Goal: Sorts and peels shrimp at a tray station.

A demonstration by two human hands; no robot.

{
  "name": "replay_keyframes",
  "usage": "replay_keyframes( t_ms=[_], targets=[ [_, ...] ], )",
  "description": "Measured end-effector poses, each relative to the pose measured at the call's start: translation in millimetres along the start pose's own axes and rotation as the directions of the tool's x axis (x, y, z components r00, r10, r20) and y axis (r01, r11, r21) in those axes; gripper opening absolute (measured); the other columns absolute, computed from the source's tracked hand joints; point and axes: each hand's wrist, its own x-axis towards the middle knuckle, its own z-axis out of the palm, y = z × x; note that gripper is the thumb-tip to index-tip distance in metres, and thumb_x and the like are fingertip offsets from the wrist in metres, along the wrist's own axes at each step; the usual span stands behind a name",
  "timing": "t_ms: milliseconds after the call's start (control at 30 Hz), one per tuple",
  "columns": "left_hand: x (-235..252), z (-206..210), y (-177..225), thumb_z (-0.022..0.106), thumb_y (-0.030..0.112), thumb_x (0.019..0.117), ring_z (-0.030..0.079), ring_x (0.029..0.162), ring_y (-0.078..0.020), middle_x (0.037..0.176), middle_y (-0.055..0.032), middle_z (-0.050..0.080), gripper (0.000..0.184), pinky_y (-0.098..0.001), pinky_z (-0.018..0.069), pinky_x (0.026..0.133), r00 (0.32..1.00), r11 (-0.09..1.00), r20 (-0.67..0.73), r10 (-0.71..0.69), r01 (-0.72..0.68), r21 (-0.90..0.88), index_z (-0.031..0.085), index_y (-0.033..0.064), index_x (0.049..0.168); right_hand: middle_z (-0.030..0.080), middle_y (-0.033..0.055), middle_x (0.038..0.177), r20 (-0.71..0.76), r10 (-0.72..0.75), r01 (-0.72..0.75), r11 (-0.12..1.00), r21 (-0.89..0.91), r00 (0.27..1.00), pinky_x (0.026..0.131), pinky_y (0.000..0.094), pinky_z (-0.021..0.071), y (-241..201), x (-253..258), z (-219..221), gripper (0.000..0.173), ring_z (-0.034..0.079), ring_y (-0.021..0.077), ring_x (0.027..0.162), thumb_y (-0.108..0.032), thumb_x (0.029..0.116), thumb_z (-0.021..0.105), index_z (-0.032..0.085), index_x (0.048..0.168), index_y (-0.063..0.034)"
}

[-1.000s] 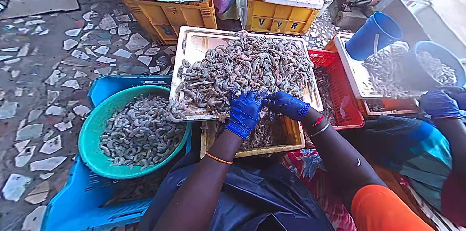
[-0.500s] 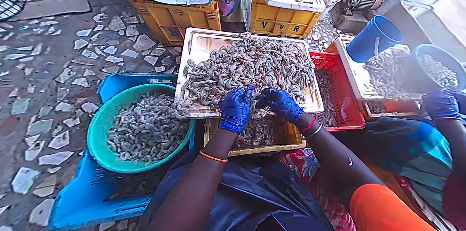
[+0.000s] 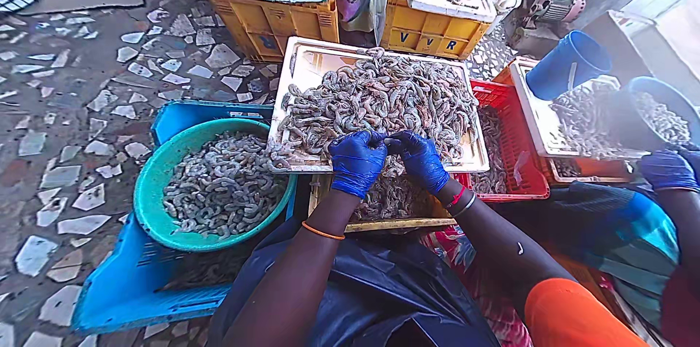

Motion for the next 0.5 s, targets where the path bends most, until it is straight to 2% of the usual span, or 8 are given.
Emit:
replay_keyframes(
  t_ms=[67,167,300,400,433,500],
  targets=[
    [0.8,-1.5,1.4,0.073,0.029,0.0871,0.072,0.093,-0.0197,0.092,-0.0015,0.077,0.015,-0.0577,0.0488,0.097,0.998,0.998,0.026,-0.051,0.051,-0.022,0.079,0.0176,0.096,0.075,0.0062,0.097,-0.017,-0.046,0.046,0.999,-0.011,0.999,0.077,0.0357,0.0598,0.9,-1.6,0.0,0.016,0.072,0.0133,0.084,-0.014,0.1033,0.062,0.073,0.112,-0.0074],
    [2.9,-5.1,3.3,0.075,0.028,0.0863,0.072,0.089,-0.0244,0.091,-0.0055,0.075,0.017,-0.0588,0.0543,0.084,0.985,0.986,0.098,-0.143,0.151,-0.075,0.076,0.0150,0.098,0.076,0.0057,0.097,-0.021,-0.048,0.049,0.998,0.050,0.999,0.080,0.0347,0.0595,-0.4,-1.7,-1.0,0.016,0.072,0.0121,0.087,-0.012,0.1034,0.061,0.073,0.111,-0.0061],
    [7.9,-7.9,-2.5,0.071,0.020,0.0918,0.070,0.083,-0.0230,0.090,-0.0074,0.073,0.012,-0.0531,0.0548,0.078,0.967,0.946,0.147,-0.208,0.237,-0.221,0.075,0.0119,0.100,0.076,0.0065,0.096,-0.022,-0.014,0.018,0.978,0.206,1.000,0.084,0.0334,0.0603,0.8,-2.3,-6.7,0.017,0.072,0.0118,0.088,-0.008,0.1038,0.058,0.071,0.114,-0.0020],
    [7.6,-11.5,-7.3,0.069,0.021,0.0961,0.071,0.095,-0.0140,0.102,-0.0013,0.076,0.014,-0.0465,0.0569,0.090,0.986,0.953,0.118,-0.115,0.143,-0.267,0.076,0.0156,0.107,0.076,0.0042,0.097,-0.012,0.032,-0.030,0.988,0.152,0.999,0.087,0.0326,0.0598,3.7,-0.3,-12.3,0.018,0.072,0.0097,0.090,-0.011,0.1055,0.056,0.070,0.116,-0.0045],
    [6.3,-13.1,-7.0,0.070,0.024,0.0957,0.071,0.102,-0.0130,0.107,0.0004,0.076,0.017,-0.0471,0.0552,0.095,0.993,0.970,0.102,-0.052,0.074,-0.233,0.076,0.0177,0.110,0.077,0.0035,0.098,-0.013,0.022,-0.020,0.993,0.114,1.000,0.088,0.0326,0.0601,4.9,0.6,-13.0,0.019,0.073,0.0090,0.091,-0.012,0.1053,0.057,0.071,0.116,-0.0052],
    [4.0,-14.0,-3.7,0.074,0.035,0.0924,0.071,0.107,-0.0143,0.109,0.0023,0.077,0.022,-0.0524,0.0494,0.102,0.997,0.995,0.074,0.031,-0.024,-0.094,0.079,0.0228,0.110,0.078,0.0012,0.100,-0.006,-0.006,0.006,1.000,0.018,1.000,0.087,0.0339,0.0597,5.2,2.4,-12.5,0.018,0.073,0.0084,0.092,-0.015,0.1042,0.060,0.073,0.115,-0.0086]
  ],
)
